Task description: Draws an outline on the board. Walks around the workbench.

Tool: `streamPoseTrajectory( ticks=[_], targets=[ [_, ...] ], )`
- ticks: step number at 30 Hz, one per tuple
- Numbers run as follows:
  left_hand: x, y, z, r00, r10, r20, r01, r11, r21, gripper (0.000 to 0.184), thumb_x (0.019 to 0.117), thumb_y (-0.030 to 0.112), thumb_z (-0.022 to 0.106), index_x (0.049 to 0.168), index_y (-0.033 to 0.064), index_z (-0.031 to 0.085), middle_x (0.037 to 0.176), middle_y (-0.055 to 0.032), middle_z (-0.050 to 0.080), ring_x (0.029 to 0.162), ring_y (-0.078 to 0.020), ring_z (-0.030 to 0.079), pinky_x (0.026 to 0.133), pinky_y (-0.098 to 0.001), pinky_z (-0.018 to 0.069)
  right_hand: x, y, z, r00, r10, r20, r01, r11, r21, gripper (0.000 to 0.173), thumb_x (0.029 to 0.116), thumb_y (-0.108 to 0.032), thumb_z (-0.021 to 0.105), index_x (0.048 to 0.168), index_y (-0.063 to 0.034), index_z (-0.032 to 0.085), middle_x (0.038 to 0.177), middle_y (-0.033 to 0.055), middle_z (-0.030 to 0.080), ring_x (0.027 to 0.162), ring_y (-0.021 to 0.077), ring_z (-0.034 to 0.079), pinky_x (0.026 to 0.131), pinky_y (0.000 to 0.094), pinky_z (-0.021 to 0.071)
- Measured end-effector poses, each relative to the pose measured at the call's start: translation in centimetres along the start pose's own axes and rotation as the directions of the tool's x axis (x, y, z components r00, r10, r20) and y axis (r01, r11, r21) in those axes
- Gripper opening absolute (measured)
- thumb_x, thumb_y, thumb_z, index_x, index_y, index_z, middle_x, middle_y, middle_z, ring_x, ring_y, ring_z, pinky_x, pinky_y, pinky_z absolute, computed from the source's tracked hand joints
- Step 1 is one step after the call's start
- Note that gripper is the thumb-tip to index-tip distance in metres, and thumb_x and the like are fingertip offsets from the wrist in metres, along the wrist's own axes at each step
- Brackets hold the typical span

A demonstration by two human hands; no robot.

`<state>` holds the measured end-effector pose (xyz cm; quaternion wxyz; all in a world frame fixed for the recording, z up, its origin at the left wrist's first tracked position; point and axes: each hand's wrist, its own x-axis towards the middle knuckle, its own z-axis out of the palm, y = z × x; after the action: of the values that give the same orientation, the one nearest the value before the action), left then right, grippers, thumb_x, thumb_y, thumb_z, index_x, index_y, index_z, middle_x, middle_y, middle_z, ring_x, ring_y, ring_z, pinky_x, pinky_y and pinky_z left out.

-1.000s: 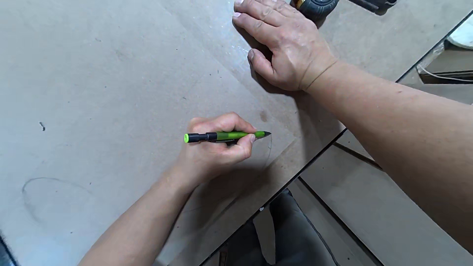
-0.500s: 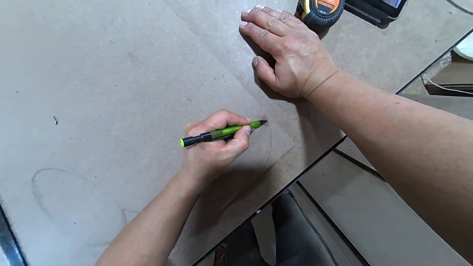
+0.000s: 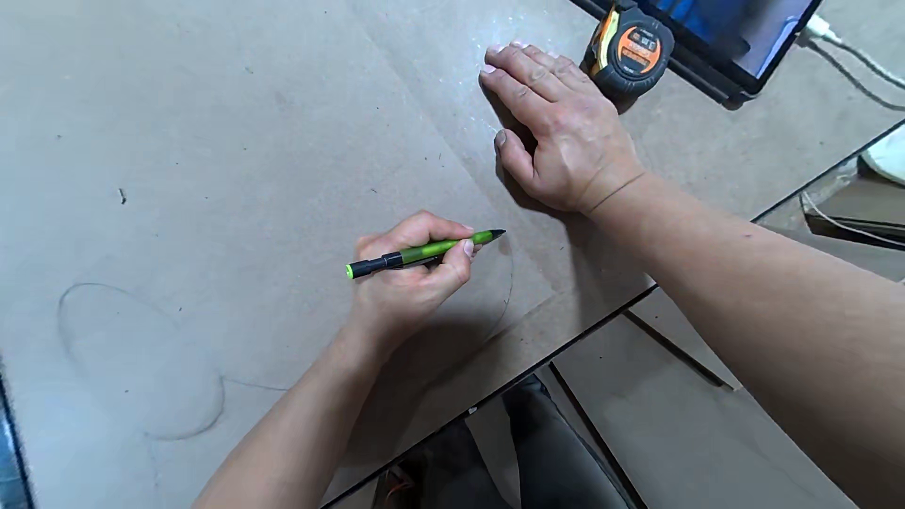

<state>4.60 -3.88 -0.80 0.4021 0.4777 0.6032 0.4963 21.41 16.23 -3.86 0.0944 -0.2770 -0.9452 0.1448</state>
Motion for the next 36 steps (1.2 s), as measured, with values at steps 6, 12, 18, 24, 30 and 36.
streamPoseTrajectory(
  ticks=[6,12,18,24,30,36],
  targets=[
    [-0.2,0.0,0.6,0.989,-0.035,-0.142,0.027,0.998,-0.057,0.011,0.0934,0.004,0.069,0.104,0.0008,0.071,0.09,-0.009,0.077,0.077,-0.0219,0.076,0.07,-0.037,0.0675,0.0,0.1,0.1,1.0,-0.012,-0.009,0.012,1.0,0.0,0.059,0.1018,-0.039,0.039,0.154,-0.0148,0.049,0.163,0.0032,0.043,0.154,0.0216,0.034,0.128,0.0424,0.0252],
    [-0.2,0.2,1.1,0.97,-0.055,-0.237,0.039,0.997,-0.069,0.011,0.0941,0.002,0.067,0.104,-0.0003,0.069,0.092,-0.0106,0.077,0.079,-0.0228,0.077,0.072,-0.0367,0.0676,0.1,0.1,0.0,1.0,-0.01,0.008,0.01,1.0,0.002,0.059,0.1018,-0.04,0.038,0.154,-0.0145,0.049,0.164,0.0035,0.042,0.154,0.0218,0.035,0.127,0.0436,0.0255],
    [-0.2,0.1,1.9,0.838,-0.054,-0.543,-0.002,0.995,-0.102,0.01,0.0978,0.0,0.064,0.108,-0.0019,0.065,0.094,-0.0139,0.077,0.082,-0.0257,0.077,0.074,-0.0385,0.0676,0.0,0.1,0.1,1.0,-0.011,0.017,0.011,1.0,-0.003,0.059,0.1026,-0.04,0.037,0.155,-0.0148,0.048,0.164,0.0035,0.041,0.154,0.0221,0.034,0.128,0.0444,0.0249],
    [-0.1,0.6,3.3,0.639,-0.147,-0.755,0.108,0.989,-0.102,0.012,0.1018,0.007,0.063,0.113,0.0025,0.064,0.099,-0.0103,0.077,0.087,-0.0221,0.078,0.078,-0.0347,0.0668,0.1,0.0,0.1,1.0,-0.007,0.01,0.007,1.0,-0.022,0.06,0.1019,-0.04,0.037,0.156,-0.0157,0.047,0.165,0.0031,0.041,0.154,0.0229,0.034,0.128,0.0452,0.0252],
    [0.8,0.0,3.3,0.569,-0.088,-0.817,0.097,0.995,-0.039,0.012,0.0929,-0.001,0.069,0.105,-0.0026,0.067,0.09,-0.011,0.077,0.079,-0.0203,0.078,0.071,-0.0336,0.0675,0.1,0.0,0.0,1.0,-0.018,0.013,0.018,1.0,-0.019,0.06,0.1018,-0.04,0.037,0.155,-0.0148,0.048,0.165,0.004,0.041,0.154,0.0233,0.035,0.128,0.0454,0.025],
    [0.7,0.0,3.3,0.584,-0.068,-0.809,0.1,0.995,-0.012,0.011,0.0929,0.001,0.07,0.104,-0.0011,0.068,0.089,-0.0103,0.078,0.08,-0.02,0.078,0.07,-0.033,0.0674,0.0,0.1,0.1,1.0,-0.016,0.011,0.016,1.0,-0.027,0.061,0.1018,-0.04,0.037,0.156,-0.0149,0.047,0.165,0.0036,0.04,0.154,0.0222,0.034,0.128,0.0451,0.0244]
  ],
)
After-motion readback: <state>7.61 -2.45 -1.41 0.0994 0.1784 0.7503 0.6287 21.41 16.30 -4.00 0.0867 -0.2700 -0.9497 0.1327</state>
